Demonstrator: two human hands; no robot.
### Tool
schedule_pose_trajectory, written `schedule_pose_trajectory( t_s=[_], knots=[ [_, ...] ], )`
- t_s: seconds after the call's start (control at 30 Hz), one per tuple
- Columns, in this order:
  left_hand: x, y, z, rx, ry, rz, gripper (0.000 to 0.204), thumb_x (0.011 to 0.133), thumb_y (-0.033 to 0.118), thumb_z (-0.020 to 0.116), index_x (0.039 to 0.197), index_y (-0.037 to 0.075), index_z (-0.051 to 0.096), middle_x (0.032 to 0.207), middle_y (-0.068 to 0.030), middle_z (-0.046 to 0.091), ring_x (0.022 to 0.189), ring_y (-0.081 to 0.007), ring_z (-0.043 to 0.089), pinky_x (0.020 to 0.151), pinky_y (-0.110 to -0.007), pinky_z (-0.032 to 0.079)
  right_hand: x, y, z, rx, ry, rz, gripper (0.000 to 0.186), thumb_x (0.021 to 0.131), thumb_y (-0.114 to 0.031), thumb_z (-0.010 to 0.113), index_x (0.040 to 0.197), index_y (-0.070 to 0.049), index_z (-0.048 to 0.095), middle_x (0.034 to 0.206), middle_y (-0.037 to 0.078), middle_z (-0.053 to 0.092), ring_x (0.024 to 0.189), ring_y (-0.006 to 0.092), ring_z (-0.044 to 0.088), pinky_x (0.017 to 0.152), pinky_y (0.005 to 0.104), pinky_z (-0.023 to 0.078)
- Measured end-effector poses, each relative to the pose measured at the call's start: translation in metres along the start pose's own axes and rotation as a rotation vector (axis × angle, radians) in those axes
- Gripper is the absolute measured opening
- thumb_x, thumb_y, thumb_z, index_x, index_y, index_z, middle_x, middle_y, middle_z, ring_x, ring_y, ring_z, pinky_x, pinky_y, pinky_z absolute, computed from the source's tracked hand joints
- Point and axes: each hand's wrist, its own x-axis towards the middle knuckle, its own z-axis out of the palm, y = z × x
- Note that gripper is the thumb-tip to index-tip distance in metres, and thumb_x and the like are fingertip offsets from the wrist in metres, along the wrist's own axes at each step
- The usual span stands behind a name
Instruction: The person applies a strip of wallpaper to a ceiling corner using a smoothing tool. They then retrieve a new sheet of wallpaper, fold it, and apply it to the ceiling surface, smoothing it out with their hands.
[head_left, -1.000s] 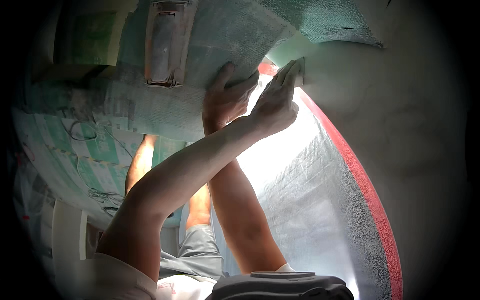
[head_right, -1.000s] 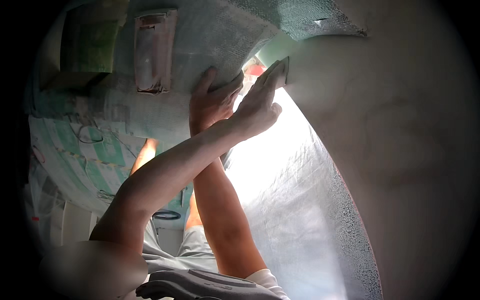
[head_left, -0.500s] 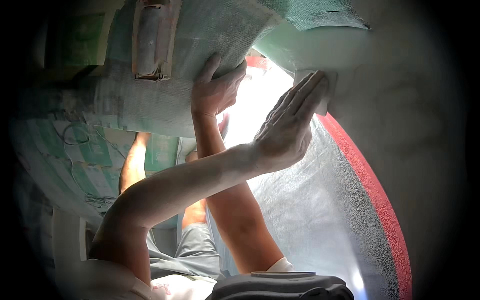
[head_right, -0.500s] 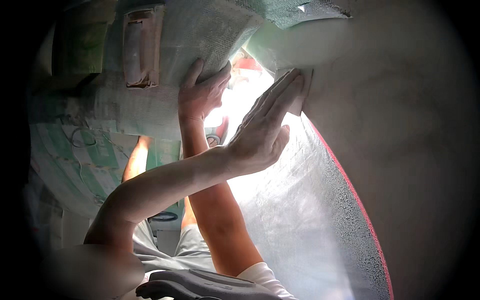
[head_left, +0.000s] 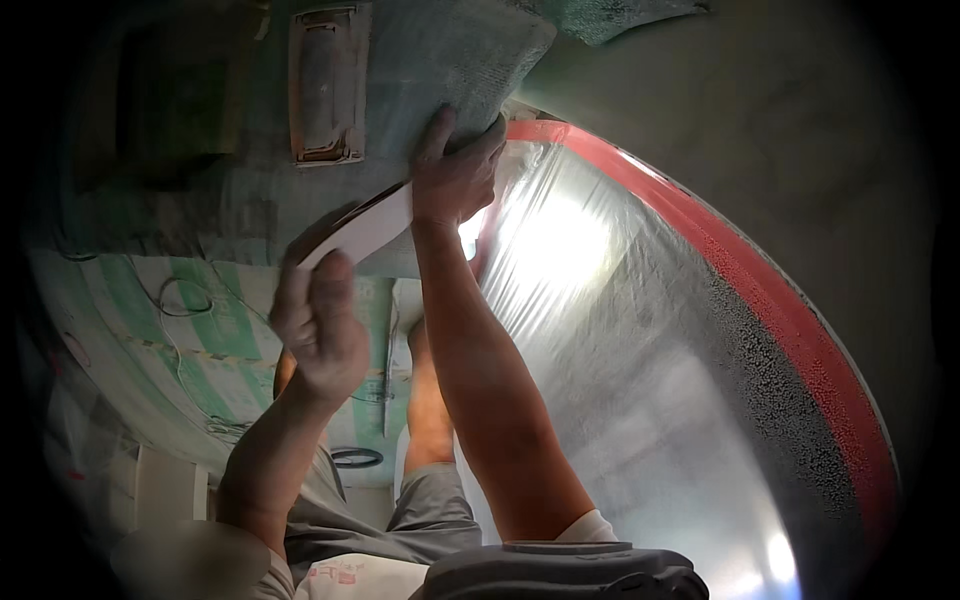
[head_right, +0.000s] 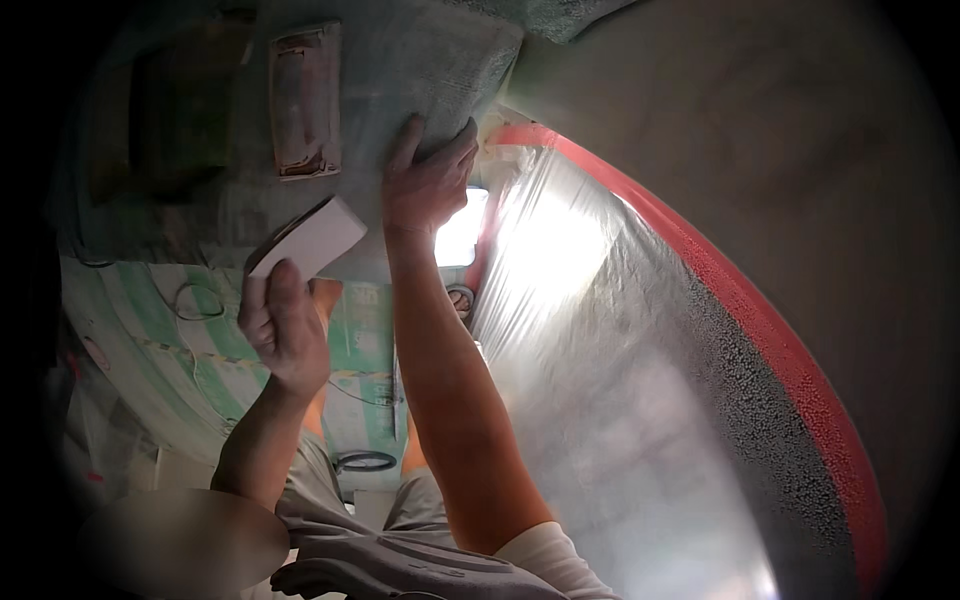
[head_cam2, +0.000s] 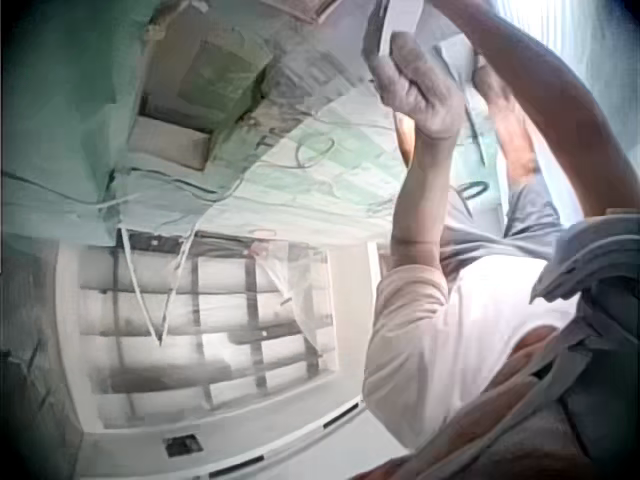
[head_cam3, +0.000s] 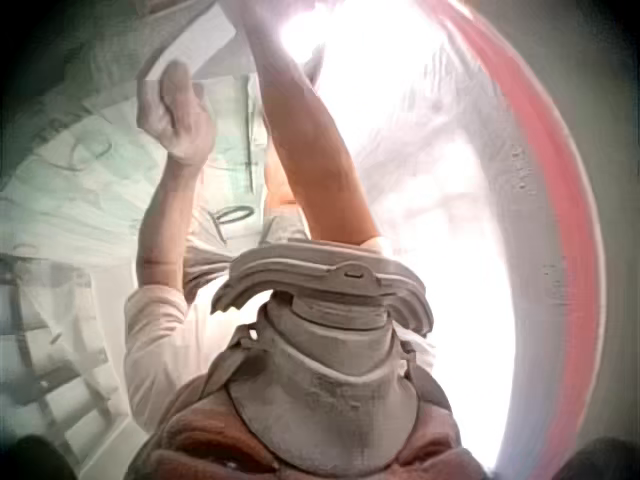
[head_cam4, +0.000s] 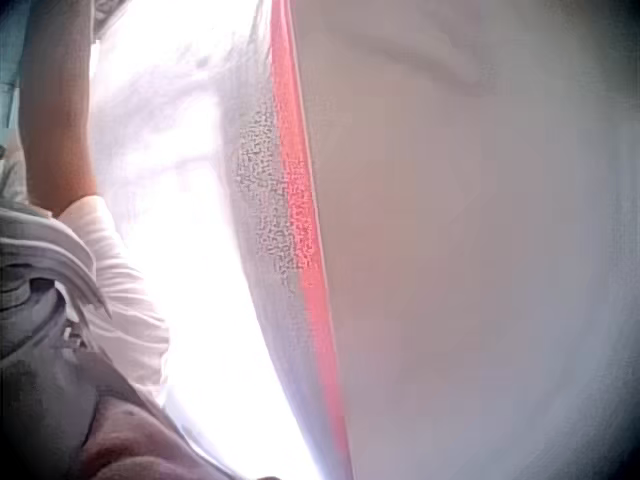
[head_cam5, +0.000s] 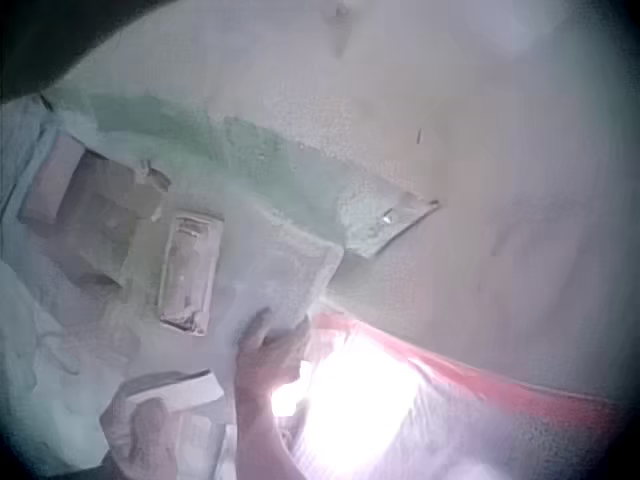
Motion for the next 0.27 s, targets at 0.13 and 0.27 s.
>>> schedule_pose_trajectory(
  t_s=[0.13, 0.27],
  knots=[
    [-0.079, -0.006, -0.133, 0.224, 0.117, -0.486, 0.022, 0.108, 0.019, 0.065, 0.117, 0.000, 0.068, 0.111, -0.0026, 0.071, 0.101, -0.0074, 0.059, 0.092, -0.027, 0.048, 0.000, -0.001, -0.009, 0.076, -0.023, 0.009, 0.075, 0.102, -0.048, 0.059, 0.148, 0.008, 0.041, 0.136, 0.031, 0.058, 0.128, 0.0477, 0.058, 0.102, 0.0561, 0.050],
    [-0.113, -0.009, -0.209, 0.250, 0.132, -0.648, 0.029, 0.104, 0.022, 0.071, 0.128, 0.006, 0.070, 0.120, -0.0013, 0.071, 0.109, -0.0079, 0.063, 0.097, -0.027, 0.048, 0.000, 0.000, -0.016, 0.132, -0.072, 0.033, 0.078, 0.101, -0.049, 0.061, 0.151, 0.007, 0.039, 0.141, 0.031, 0.056, 0.131, 0.0473, 0.057, 0.106, 0.0561, 0.048]
  ],
)
